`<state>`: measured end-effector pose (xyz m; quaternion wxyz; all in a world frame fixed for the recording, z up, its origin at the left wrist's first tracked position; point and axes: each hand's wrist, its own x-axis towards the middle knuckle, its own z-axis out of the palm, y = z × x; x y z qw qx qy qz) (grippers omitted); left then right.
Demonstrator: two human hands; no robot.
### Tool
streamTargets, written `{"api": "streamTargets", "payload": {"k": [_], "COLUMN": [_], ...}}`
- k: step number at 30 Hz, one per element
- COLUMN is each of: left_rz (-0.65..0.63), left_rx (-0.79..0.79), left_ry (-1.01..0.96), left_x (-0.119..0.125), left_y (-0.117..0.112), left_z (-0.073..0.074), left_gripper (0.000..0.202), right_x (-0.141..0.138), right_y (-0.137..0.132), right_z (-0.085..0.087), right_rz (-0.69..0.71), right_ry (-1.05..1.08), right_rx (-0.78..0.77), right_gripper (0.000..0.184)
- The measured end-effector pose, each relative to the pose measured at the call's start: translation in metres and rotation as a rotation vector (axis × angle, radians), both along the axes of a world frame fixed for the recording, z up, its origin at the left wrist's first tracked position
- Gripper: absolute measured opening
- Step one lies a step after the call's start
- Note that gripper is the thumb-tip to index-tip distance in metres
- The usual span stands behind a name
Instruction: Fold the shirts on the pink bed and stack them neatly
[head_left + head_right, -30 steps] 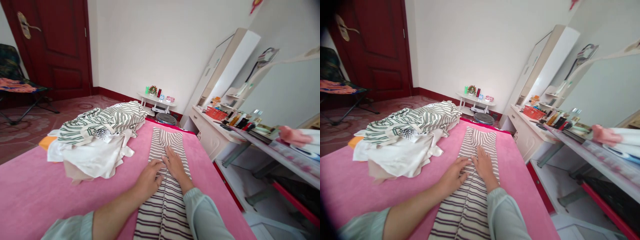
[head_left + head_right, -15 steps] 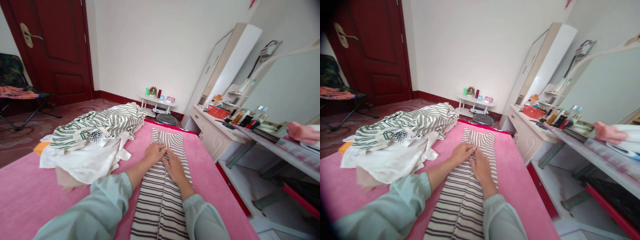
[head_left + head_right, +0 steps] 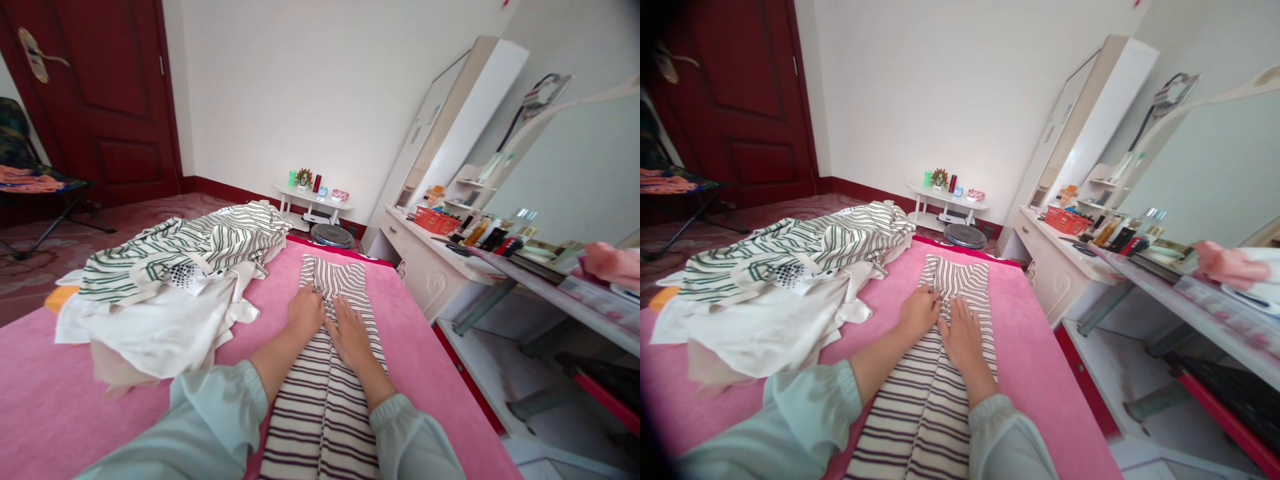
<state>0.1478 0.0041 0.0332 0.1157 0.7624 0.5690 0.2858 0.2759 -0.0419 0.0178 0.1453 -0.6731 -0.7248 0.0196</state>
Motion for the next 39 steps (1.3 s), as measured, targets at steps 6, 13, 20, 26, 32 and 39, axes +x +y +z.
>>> {"api": "streamTargets", "payload": {"k": [6,13,20,26,32,39], "left_rz": [0.017,0.022,0.043,0.161,0.234,0.223], "left_rx": [0.005,0.043,0.014,0.009,0.054,0.068], "left_ry": [-0.064,-0.016,-0.108,-0.515,-0.690,-0.763], "left_x": [-0.001,-0.001,-0.002,-0.010,-0.013,-0.012], "left_y": [0.002,0.004,0.009,0.023,0.030,0.032], "left_z": [-0.003,-0.006,-0.008,-0.012,-0.017,-0.021], "left_gripper": [0.024,0.026,0.023,0.024,0.026,0.026], "right_x": [0.002,0.005,-0.005,-0.028,-0.033,-0.033], "right_y": [0.023,0.087,0.140,0.155,0.173,0.172], "right_z": [0.034,0.032,0.050,0.032,0.003,0.002], "right_rz": [0.003,0.078,0.026,0.185,0.054,0.068], "right_ry": [-0.006,-0.105,-0.211,-0.198,-0.177,-0.134], "right_rx": [0.067,0.174,-0.025,0.052,-0.003,-0.023], "right_gripper": [0.041,0.048,0.035,0.043,0.046,0.059]}}
